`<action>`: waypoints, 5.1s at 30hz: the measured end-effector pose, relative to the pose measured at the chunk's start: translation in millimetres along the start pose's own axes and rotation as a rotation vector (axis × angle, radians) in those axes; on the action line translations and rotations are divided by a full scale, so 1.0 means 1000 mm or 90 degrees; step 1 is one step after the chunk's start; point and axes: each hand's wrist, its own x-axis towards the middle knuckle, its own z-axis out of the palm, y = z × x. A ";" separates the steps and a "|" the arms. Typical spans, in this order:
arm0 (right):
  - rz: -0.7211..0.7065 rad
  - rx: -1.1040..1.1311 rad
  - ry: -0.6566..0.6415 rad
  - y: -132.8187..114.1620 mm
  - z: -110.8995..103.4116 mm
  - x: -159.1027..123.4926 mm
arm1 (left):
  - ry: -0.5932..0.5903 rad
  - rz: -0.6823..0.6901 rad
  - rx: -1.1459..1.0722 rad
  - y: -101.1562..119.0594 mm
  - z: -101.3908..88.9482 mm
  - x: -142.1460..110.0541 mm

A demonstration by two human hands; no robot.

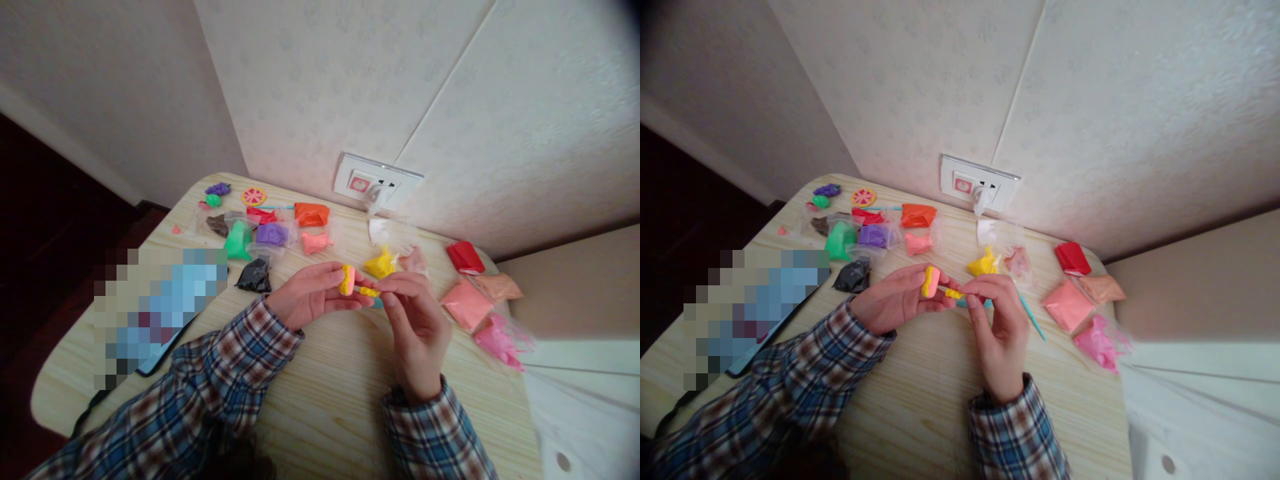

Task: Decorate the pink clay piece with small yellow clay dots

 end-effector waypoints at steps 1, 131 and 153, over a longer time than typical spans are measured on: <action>0.002 0.005 -0.001 0.000 0.000 0.000 | 0.002 0.000 0.000 0.000 0.000 0.000; 0.166 0.199 0.007 0.006 0.000 -0.001 | 0.006 -0.051 0.113 -0.006 0.003 0.000; 0.165 0.275 -0.098 0.005 -0.001 -0.004 | -0.003 -0.063 0.198 -0.008 0.002 0.001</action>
